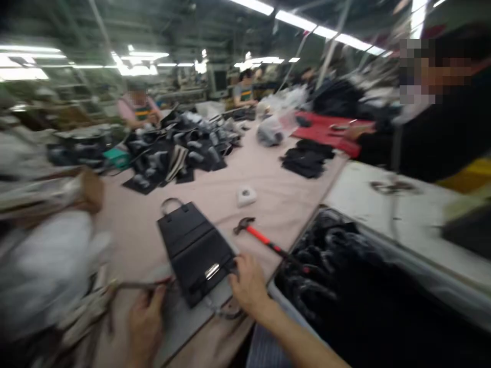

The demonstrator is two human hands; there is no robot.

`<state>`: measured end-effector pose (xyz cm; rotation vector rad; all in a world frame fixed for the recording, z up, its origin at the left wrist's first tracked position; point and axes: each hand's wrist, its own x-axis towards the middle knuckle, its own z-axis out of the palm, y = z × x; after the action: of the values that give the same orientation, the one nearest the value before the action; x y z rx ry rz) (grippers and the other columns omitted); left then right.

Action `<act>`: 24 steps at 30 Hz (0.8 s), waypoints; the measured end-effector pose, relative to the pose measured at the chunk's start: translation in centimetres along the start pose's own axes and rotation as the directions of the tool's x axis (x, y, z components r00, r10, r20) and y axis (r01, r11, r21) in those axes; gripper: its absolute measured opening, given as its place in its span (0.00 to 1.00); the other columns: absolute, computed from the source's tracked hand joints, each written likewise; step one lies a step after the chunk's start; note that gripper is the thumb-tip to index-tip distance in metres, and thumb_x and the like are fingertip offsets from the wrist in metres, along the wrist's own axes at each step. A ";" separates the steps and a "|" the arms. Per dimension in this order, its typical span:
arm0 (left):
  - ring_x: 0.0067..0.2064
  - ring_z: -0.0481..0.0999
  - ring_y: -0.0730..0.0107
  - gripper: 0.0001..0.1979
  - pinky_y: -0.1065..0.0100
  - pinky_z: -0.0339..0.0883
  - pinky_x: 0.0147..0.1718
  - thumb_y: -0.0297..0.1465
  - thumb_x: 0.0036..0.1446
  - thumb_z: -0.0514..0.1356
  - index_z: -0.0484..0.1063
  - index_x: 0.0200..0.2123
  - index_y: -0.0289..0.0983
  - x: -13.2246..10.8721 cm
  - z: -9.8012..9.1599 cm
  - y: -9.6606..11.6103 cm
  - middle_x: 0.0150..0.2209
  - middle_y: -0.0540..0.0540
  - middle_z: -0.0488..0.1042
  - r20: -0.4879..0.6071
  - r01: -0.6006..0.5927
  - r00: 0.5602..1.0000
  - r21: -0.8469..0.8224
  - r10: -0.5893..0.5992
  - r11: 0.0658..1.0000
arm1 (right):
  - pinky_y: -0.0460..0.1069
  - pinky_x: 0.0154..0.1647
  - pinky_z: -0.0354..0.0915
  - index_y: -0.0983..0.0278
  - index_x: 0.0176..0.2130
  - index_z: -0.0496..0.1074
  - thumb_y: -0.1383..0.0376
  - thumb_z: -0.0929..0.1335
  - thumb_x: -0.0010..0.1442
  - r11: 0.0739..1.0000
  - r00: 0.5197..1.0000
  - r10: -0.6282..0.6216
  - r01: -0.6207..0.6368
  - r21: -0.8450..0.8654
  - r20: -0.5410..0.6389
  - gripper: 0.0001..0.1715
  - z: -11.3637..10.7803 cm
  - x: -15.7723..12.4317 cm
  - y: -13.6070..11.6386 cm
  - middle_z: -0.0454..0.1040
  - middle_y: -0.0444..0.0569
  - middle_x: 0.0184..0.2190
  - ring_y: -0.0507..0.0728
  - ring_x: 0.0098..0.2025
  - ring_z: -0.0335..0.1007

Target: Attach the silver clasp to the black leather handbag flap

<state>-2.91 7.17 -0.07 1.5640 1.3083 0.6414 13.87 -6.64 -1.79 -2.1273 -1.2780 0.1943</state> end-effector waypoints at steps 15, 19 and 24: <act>0.44 0.82 0.60 0.14 0.65 0.73 0.46 0.37 0.56 0.68 0.79 0.42 0.34 -3.0 -4.2 -5.1 0.42 0.40 0.82 -0.166 -0.125 0.984 -0.422 0.059 0.898 | 0.63 0.58 0.61 0.63 0.47 0.69 0.62 0.66 0.62 0.982 0.978 -0.186 0.184 -0.028 -0.096 0.13 3.7 -0.8 2.6 0.68 0.59 0.54 0.67 0.57 0.62; 0.45 0.82 0.59 0.15 0.64 0.74 0.47 0.38 0.57 0.67 0.79 0.44 0.34 -3.1 -4.1 -5.4 0.44 0.39 0.82 -0.149 -0.127 0.986 -0.404 0.071 0.906 | 0.63 0.55 0.62 0.62 0.39 0.68 0.63 0.65 0.64 0.978 0.973 -0.208 0.206 -0.034 -0.101 0.06 3.6 -0.7 2.4 0.68 0.60 0.54 0.68 0.56 0.62; 0.46 0.82 0.59 0.14 0.63 0.74 0.48 0.38 0.60 0.65 0.79 0.45 0.34 -3.1 -3.8 -5.4 0.44 0.39 0.82 -0.138 -0.157 0.984 -0.355 0.114 0.922 | 0.64 0.53 0.63 0.62 0.38 0.66 0.62 0.65 0.65 0.970 0.964 -0.241 0.238 -0.042 -0.115 0.05 3.6 -0.7 2.2 0.67 0.61 0.54 0.68 0.55 0.62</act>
<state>-9.40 5.35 -2.85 1.3320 1.0922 1.0144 13.58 -6.28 -6.07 -1.9542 -1.4591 -0.0536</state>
